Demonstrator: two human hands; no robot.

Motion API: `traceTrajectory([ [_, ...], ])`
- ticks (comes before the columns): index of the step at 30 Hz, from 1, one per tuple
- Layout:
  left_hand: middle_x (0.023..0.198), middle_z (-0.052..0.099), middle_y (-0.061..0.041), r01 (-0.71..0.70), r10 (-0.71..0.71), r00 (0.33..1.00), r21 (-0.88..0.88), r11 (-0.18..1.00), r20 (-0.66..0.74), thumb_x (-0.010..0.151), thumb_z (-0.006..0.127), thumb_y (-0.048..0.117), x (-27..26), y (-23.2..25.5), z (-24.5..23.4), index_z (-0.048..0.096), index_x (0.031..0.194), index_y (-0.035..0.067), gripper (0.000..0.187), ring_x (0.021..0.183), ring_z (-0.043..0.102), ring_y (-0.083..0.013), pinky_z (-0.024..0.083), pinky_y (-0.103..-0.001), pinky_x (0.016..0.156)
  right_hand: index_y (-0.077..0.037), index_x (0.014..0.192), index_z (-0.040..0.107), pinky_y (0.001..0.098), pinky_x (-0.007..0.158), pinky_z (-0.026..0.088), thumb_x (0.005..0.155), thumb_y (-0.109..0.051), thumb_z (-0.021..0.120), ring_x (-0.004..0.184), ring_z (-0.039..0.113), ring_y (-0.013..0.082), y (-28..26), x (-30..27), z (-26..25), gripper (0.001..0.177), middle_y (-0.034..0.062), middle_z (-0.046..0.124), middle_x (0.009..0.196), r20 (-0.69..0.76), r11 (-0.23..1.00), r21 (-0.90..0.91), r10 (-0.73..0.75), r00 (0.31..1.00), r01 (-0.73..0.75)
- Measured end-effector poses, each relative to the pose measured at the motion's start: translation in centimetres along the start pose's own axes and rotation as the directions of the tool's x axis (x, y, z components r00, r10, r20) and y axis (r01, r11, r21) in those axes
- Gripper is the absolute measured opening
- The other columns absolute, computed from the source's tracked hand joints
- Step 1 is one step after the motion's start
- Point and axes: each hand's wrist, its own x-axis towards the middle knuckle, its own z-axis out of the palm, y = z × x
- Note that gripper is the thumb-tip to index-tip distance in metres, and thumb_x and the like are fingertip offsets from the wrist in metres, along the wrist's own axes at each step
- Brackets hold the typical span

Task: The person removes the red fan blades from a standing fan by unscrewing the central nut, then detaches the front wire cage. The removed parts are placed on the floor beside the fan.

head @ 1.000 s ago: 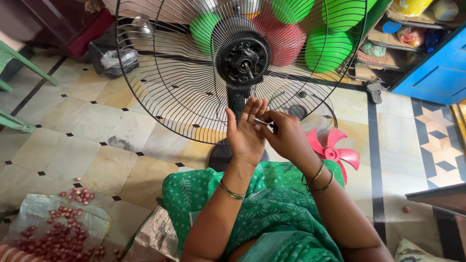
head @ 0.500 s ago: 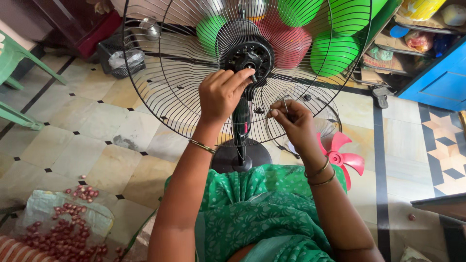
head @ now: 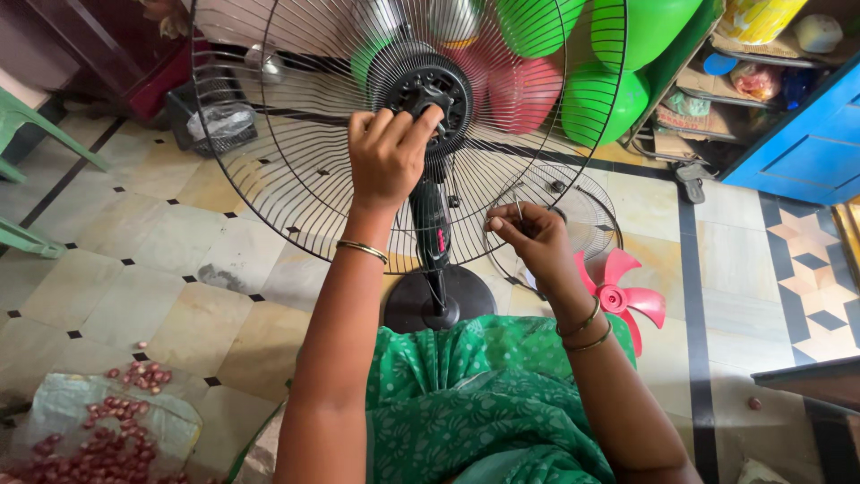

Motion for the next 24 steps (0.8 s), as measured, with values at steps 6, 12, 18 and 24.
traceTrajectory([
  [6, 0.077, 0.056, 0.004, 0.048, -0.046, 0.998, -0.055, 0.997, 0.030, 0.102, 0.071, 0.018, 0.4, -2.1, 1.0, 0.069, 0.117, 0.018, 0.015, 0.077, 0.054, -0.0188, 0.040, -0.038, 0.081, 0.003, 0.110, 0.073, 0.0213, 0.080, 0.051, 0.095, -0.011, 0.075, 0.089, 0.065, 0.0055, 0.6, 0.2, 0.1, 0.020, 0.0019, 0.074, 0.097, 0.005, 1.000, -0.004, 0.019, 1.000, -0.019],
  [12, 0.078, 0.063, 0.005, 0.092, -0.088, 0.995, -0.116, 0.989, 0.040, 0.104, 0.071, 0.020, 1.5, -4.6, 2.2, 0.069, 0.112, 0.017, 0.009, 0.076, 0.057, -0.0181, 0.041, -0.038, 0.080, 0.001, 0.109, 0.072, 0.0195, 0.080, 0.052, 0.094, -0.011, 0.074, 0.089, 0.067, 0.0040, 0.5, 0.9, 0.1, 0.020, 0.0009, 0.074, 0.096, 0.012, 1.000, 0.000, 0.031, 0.999, -0.031],
  [18, 0.077, 0.068, 0.006, 0.136, -0.129, 0.990, -0.157, 0.978, 0.052, 0.101, 0.074, 0.023, 1.9, -6.4, 3.0, 0.072, 0.106, 0.018, 0.008, 0.073, 0.059, -0.0165, 0.040, -0.036, 0.077, 0.002, 0.111, 0.073, 0.0203, 0.067, 0.040, 0.096, -0.011, 0.075, 0.081, 0.059, 0.0051, 1.0, 2.4, 0.4, 0.020, 0.0035, 0.076, 0.096, -0.026, 0.998, 0.021, 0.066, 0.997, -0.065],
  [24, 0.070, 0.067, 0.006, 0.194, -0.182, 0.981, -0.240, 0.951, 0.073, 0.098, 0.077, 0.025, 2.3, -6.6, 3.2, 0.075, 0.101, 0.017, 0.009, 0.067, 0.058, -0.0150, 0.040, -0.034, 0.076, 0.000, 0.110, 0.071, 0.0201, 0.088, 0.055, 0.094, -0.009, 0.075, 0.094, 0.069, 0.0049, 0.5, 6.5, 2.7, 0.018, 0.0017, 0.074, 0.100, -0.001, 0.987, 0.113, -0.111, 0.994, 0.110],
])
